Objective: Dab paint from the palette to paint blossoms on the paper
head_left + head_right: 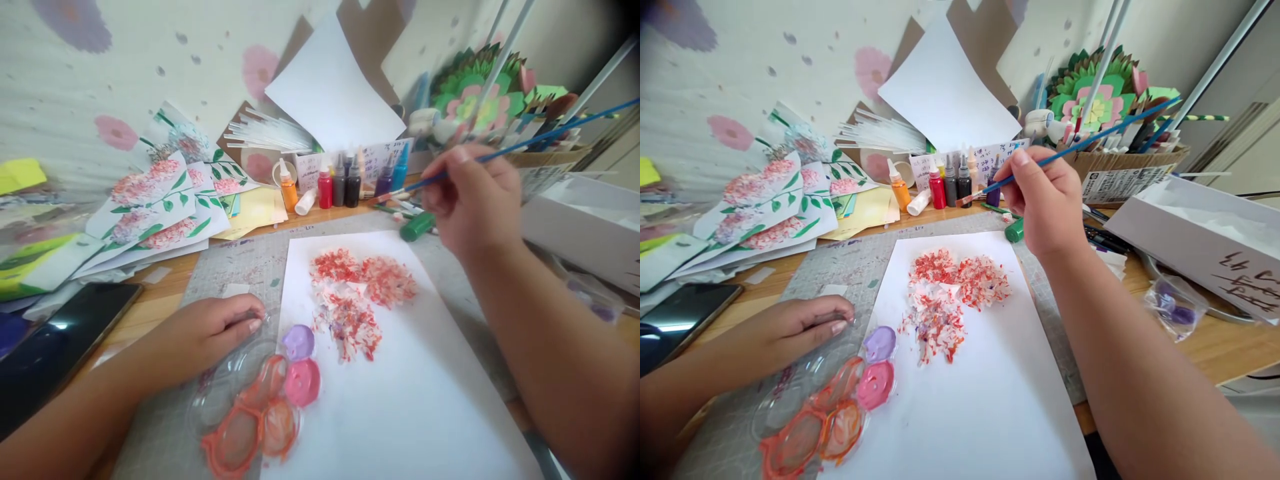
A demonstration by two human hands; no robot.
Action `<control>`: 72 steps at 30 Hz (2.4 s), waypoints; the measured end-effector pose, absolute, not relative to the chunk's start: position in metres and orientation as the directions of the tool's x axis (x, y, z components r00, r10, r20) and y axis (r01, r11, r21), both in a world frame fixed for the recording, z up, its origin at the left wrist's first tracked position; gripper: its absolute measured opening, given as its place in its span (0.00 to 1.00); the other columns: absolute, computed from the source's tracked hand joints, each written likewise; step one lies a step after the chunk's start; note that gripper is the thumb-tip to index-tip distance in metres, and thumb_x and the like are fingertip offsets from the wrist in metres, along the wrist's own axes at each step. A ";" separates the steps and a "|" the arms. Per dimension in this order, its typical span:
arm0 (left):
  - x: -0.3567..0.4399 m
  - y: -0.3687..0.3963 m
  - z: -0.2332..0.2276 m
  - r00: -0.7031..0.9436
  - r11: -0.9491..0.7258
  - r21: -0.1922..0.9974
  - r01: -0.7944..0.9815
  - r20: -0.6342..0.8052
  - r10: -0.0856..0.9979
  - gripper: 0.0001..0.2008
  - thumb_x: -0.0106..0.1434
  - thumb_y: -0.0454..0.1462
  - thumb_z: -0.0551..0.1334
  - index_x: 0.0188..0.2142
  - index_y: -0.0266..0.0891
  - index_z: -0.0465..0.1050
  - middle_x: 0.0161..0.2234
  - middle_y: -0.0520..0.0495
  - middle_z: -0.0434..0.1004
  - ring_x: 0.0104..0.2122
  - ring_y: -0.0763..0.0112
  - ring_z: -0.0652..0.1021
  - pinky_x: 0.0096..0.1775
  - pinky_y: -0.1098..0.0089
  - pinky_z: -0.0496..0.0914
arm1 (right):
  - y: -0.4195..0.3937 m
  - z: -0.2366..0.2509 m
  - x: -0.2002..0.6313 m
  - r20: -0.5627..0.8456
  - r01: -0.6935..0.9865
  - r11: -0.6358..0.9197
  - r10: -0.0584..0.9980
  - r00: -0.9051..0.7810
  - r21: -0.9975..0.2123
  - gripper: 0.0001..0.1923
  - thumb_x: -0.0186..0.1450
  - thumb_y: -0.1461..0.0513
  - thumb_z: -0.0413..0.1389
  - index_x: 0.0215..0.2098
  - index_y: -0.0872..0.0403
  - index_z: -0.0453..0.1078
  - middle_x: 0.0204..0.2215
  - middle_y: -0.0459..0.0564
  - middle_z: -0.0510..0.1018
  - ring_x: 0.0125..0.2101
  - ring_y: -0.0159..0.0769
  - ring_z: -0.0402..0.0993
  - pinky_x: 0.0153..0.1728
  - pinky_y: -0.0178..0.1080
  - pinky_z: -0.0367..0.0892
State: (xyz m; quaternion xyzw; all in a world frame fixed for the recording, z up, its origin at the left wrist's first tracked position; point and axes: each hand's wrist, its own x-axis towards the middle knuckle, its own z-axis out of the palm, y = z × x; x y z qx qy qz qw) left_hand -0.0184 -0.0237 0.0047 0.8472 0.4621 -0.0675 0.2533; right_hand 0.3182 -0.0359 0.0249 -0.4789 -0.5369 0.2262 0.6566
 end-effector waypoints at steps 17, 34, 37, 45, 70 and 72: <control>-0.013 -0.028 0.012 0.559 -0.459 0.338 0.822 -0.321 0.764 0.17 0.67 0.47 0.50 0.38 0.42 0.73 0.33 0.54 0.77 0.35 0.68 0.75 0.38 0.73 0.66 | -0.043 0.031 0.340 -0.051 0.425 0.081 0.956 -0.291 -0.902 0.12 0.64 0.60 0.58 0.29 0.61 0.63 0.18 0.42 0.67 0.17 0.16 0.57 0.17 0.22 0.52; -0.018 -0.023 0.009 0.584 -0.475 0.353 0.806 -0.344 0.735 0.18 0.66 0.49 0.50 0.39 0.43 0.72 0.35 0.53 0.78 0.36 0.66 0.76 0.38 0.72 0.68 | -0.025 0.002 0.389 -0.239 0.457 -0.027 0.879 -0.413 -0.889 0.17 0.70 0.55 0.52 0.46 0.62 0.67 0.35 0.49 0.71 0.33 0.23 0.69 0.35 0.29 0.71; -0.020 -0.023 0.007 0.593 -0.478 0.358 0.802 -0.376 0.712 0.20 0.67 0.52 0.49 0.41 0.43 0.72 0.38 0.48 0.79 0.38 0.63 0.76 0.40 0.67 0.68 | -0.025 -0.001 0.393 -0.248 0.450 -0.023 0.858 -0.449 -0.893 0.16 0.70 0.55 0.52 0.45 0.63 0.67 0.34 0.49 0.71 0.32 0.22 0.68 0.33 0.28 0.70; -0.023 -0.022 0.004 0.607 -0.494 0.362 0.790 -0.357 0.710 0.20 0.68 0.52 0.47 0.41 0.43 0.71 0.38 0.49 0.78 0.38 0.63 0.76 0.41 0.66 0.67 | -0.020 -0.012 0.399 -0.271 0.420 -0.068 0.853 -0.445 -0.905 0.19 0.70 0.55 0.52 0.50 0.62 0.66 0.41 0.52 0.72 0.41 0.28 0.71 0.42 0.35 0.73; -0.023 -0.020 0.002 0.582 -0.467 0.357 0.809 -0.376 0.721 0.22 0.66 0.55 0.47 0.40 0.45 0.70 0.37 0.49 0.77 0.38 0.62 0.75 0.40 0.67 0.66 | -0.009 -0.023 0.378 -0.118 0.152 -0.060 0.904 -0.410 -0.987 0.20 0.70 0.54 0.52 0.53 0.61 0.65 0.46 0.54 0.71 0.46 0.31 0.70 0.48 0.40 0.72; -0.024 -0.020 0.002 0.588 -0.477 0.352 0.805 -0.372 0.718 0.22 0.66 0.55 0.47 0.40 0.45 0.70 0.38 0.49 0.77 0.38 0.61 0.76 0.40 0.67 0.67 | -0.009 -0.025 0.378 -0.145 0.165 -0.082 0.896 -0.419 -0.983 0.21 0.70 0.54 0.52 0.53 0.61 0.65 0.47 0.54 0.71 0.47 0.32 0.70 0.48 0.40 0.72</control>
